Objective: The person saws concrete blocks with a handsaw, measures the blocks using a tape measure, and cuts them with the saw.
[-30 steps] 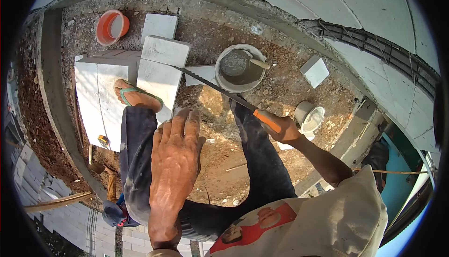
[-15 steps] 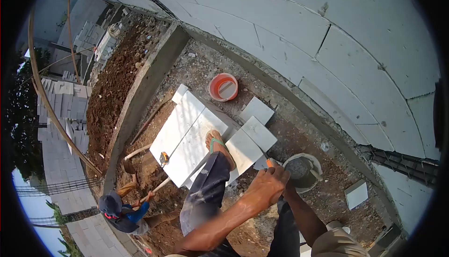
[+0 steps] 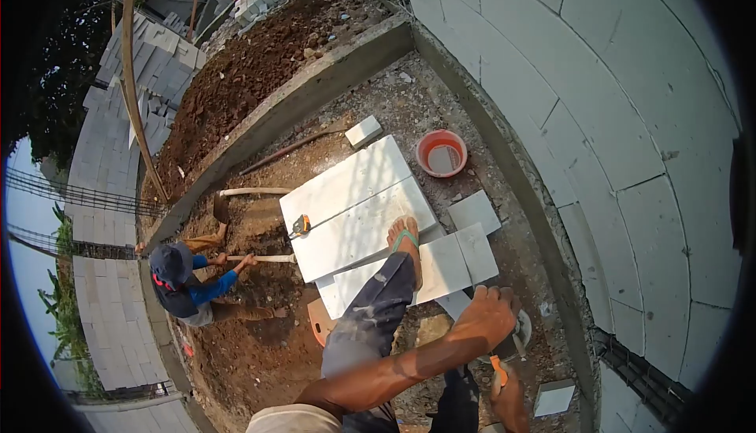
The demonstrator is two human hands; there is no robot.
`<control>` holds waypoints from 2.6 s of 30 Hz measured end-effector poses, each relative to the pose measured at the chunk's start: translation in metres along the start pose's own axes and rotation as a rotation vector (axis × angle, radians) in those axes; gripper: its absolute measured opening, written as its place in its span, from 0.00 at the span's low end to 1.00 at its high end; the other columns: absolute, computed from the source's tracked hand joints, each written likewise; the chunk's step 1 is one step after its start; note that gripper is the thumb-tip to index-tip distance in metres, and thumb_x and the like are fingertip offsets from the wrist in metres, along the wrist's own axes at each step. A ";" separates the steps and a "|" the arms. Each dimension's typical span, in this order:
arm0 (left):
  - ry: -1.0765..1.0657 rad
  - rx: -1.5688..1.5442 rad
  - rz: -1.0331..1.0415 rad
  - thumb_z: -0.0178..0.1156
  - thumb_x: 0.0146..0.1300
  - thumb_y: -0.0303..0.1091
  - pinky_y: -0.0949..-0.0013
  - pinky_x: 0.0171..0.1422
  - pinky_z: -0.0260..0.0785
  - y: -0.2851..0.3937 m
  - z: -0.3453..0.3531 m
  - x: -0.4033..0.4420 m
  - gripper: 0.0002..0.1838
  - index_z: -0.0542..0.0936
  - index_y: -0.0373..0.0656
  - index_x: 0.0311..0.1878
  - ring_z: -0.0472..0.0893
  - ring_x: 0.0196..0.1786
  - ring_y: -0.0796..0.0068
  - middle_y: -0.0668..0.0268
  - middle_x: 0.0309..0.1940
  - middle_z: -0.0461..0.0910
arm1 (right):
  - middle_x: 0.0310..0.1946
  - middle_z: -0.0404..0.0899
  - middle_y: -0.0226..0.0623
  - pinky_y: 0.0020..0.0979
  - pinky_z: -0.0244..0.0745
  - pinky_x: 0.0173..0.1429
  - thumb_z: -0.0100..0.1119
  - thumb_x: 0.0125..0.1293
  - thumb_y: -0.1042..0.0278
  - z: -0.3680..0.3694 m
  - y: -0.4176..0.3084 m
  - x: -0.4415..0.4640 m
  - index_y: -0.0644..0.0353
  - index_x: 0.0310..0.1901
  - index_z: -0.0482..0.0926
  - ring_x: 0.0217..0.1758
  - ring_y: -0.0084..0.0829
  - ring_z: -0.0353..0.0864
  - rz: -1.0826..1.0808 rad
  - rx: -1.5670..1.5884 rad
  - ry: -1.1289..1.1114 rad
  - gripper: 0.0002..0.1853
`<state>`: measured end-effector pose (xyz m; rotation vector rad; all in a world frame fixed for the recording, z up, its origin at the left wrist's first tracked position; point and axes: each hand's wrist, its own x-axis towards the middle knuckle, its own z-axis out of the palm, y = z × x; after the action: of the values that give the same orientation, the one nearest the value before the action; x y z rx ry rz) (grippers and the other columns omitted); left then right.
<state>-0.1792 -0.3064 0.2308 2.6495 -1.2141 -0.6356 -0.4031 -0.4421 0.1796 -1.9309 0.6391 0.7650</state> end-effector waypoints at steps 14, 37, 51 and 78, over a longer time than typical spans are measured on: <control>0.376 -0.079 -0.354 0.49 0.79 0.39 0.55 0.64 0.69 -0.063 0.108 0.010 0.14 0.80 0.41 0.53 0.80 0.58 0.56 0.53 0.51 0.79 | 0.45 0.85 0.68 0.61 0.79 0.50 0.61 0.75 0.63 -0.036 -0.037 -0.009 0.58 0.67 0.71 0.49 0.72 0.85 -0.191 -0.076 0.233 0.23; -0.118 -0.168 0.101 0.68 0.61 0.29 0.47 0.54 0.80 0.016 0.017 -0.002 0.23 0.80 0.33 0.59 0.86 0.56 0.45 0.46 0.53 0.83 | 0.46 0.86 0.67 0.59 0.81 0.49 0.60 0.77 0.63 0.018 0.010 0.000 0.63 0.66 0.72 0.49 0.70 0.86 -0.253 -0.079 0.262 0.21; 0.056 -0.084 -0.031 0.63 0.63 0.28 0.52 0.54 0.76 -0.021 0.005 -0.012 0.18 0.82 0.35 0.57 0.86 0.53 0.52 0.51 0.51 0.83 | 0.44 0.87 0.67 0.57 0.81 0.50 0.59 0.80 0.60 0.028 0.002 0.007 0.65 0.64 0.73 0.51 0.69 0.87 -0.099 -0.181 0.174 0.20; -0.363 -0.250 -0.032 0.69 0.69 0.35 0.48 0.67 0.75 0.023 0.073 -0.049 0.24 0.79 0.36 0.64 0.82 0.63 0.43 0.49 0.60 0.81 | 0.29 0.85 0.61 0.53 0.81 0.34 0.66 0.76 0.60 -0.006 0.050 -0.040 0.65 0.61 0.68 0.32 0.64 0.88 -0.203 -0.107 0.179 0.23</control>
<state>-0.2560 -0.2822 0.1883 2.4160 -1.0862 -1.2284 -0.4633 -0.4643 0.1831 -2.1412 0.5071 0.5116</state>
